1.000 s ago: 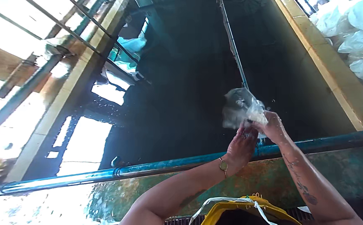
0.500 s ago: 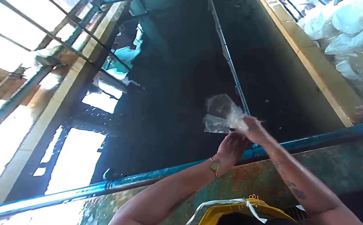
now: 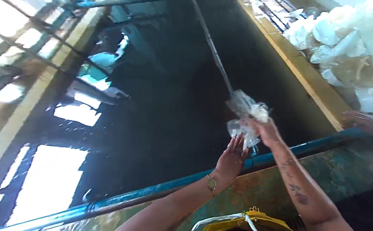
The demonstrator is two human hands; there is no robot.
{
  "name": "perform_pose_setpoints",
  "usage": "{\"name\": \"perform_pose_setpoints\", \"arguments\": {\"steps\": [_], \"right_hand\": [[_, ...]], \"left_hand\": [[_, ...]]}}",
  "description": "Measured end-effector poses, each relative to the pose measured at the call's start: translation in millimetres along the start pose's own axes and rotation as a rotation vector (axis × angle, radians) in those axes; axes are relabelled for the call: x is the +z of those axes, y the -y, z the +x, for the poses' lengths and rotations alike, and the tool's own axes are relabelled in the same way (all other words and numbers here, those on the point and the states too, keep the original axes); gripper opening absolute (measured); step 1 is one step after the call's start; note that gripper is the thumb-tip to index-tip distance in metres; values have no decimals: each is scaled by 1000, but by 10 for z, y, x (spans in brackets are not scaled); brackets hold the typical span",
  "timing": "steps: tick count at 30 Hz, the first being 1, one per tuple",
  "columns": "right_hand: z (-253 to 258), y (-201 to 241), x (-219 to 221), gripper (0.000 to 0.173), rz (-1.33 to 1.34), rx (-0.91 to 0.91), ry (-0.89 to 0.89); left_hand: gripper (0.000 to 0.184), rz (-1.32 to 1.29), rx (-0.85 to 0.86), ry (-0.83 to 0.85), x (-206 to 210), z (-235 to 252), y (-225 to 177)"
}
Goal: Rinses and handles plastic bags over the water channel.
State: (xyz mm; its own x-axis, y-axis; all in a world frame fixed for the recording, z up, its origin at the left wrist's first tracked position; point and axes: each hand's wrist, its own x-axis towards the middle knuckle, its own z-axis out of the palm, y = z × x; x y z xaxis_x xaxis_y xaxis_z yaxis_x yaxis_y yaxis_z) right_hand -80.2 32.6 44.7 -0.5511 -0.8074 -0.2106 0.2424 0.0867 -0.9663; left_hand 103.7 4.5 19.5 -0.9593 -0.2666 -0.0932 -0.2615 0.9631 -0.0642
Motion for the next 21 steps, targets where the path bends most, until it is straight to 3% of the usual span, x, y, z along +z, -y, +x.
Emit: {"name": "perform_pose_setpoints", "arguments": {"steps": [4, 7, 13, 16, 18, 21], "right_hand": [[-172, 94, 138, 36, -224, -21, 241], [-183, -60, 369, 26, -449, -133, 240], [-146, -165, 453, 26, -148, 35, 49], [-17, -120, 316, 20, -25, 20, -33], [52, -51, 145, 20, 29, -7, -13], [-105, 81, 78, 32, -59, 11, 152]], "left_hand": [[45, 13, -27, -27, -56, 14, 21], [34, -65, -74, -37, -165, 43, -63], [37, -25, -40, -22, -146, 40, -64], [42, -14, -11, 10, -95, 27, -19], [43, 5, 9, 36, -31, -3, 30], [45, 15, -11, 63, -31, -9, 47]]}}
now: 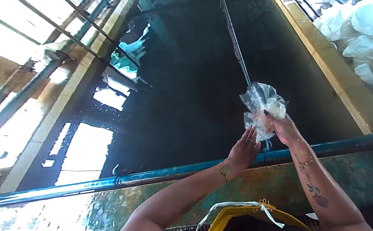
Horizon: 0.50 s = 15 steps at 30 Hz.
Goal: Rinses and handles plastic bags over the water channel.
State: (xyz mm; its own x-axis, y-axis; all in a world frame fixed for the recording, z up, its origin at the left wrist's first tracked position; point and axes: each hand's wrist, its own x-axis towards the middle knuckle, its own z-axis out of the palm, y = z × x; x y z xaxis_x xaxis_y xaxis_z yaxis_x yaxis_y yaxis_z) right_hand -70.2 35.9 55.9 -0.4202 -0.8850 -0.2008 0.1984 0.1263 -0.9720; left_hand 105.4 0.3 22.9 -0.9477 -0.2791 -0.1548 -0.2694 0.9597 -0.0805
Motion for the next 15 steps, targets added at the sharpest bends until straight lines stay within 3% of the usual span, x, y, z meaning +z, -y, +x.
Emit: {"name": "perform_pose_setpoints", "arguments": {"steps": [4, 7, 11, 15], "right_hand": [[-82, -182, 307, 27, -361, -81, 104], [-15, -327, 378, 19, -191, -10, 9], [27, -337, 325, 21, 27, 84, -105], [255, -258, -186, 22, -95, -133, -270]], "left_hand": [[34, -56, -73, -57, -97, 46, -134], [33, -102, -84, -40, -81, 74, -200], [38, -95, -14, -61, -10, 67, -192], [46, -125, 31, -130, 143, -28, -76]]}}
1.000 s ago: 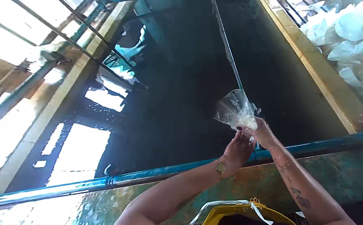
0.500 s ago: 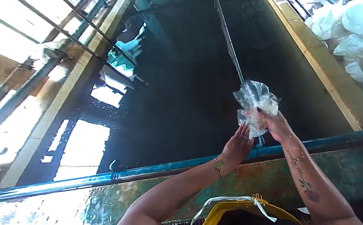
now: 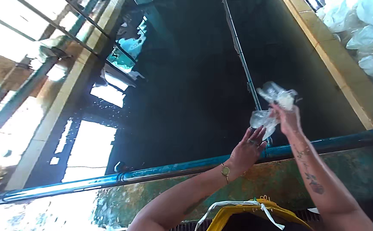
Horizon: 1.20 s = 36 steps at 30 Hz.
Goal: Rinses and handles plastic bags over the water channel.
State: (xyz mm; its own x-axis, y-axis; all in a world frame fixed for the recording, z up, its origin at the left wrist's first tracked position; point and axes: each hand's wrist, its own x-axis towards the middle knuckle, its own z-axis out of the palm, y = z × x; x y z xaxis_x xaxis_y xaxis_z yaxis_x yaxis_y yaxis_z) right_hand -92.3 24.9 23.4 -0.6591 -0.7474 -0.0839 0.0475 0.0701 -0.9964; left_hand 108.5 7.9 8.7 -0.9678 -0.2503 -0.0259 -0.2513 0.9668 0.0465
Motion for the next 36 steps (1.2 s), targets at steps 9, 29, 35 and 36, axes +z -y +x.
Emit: {"name": "perform_pose_setpoints", "arguments": {"steps": [9, 29, 35, 36], "right_hand": [[923, -72, -771, 40, -1171, -59, -26], [-202, -96, 314, 43, 32, 76, 164], [-132, -287, 888, 55, -120, -129, 101], [5, -319, 906, 50, -126, -122, 125]], "left_hand": [[62, 98, -132, -251, 231, -218, 412], [73, -272, -519, -133, 386, 508, 812], [27, -1693, -739, -557, 89, 561, 412], [33, -1741, -629, -685, 143, 533, 353]]}}
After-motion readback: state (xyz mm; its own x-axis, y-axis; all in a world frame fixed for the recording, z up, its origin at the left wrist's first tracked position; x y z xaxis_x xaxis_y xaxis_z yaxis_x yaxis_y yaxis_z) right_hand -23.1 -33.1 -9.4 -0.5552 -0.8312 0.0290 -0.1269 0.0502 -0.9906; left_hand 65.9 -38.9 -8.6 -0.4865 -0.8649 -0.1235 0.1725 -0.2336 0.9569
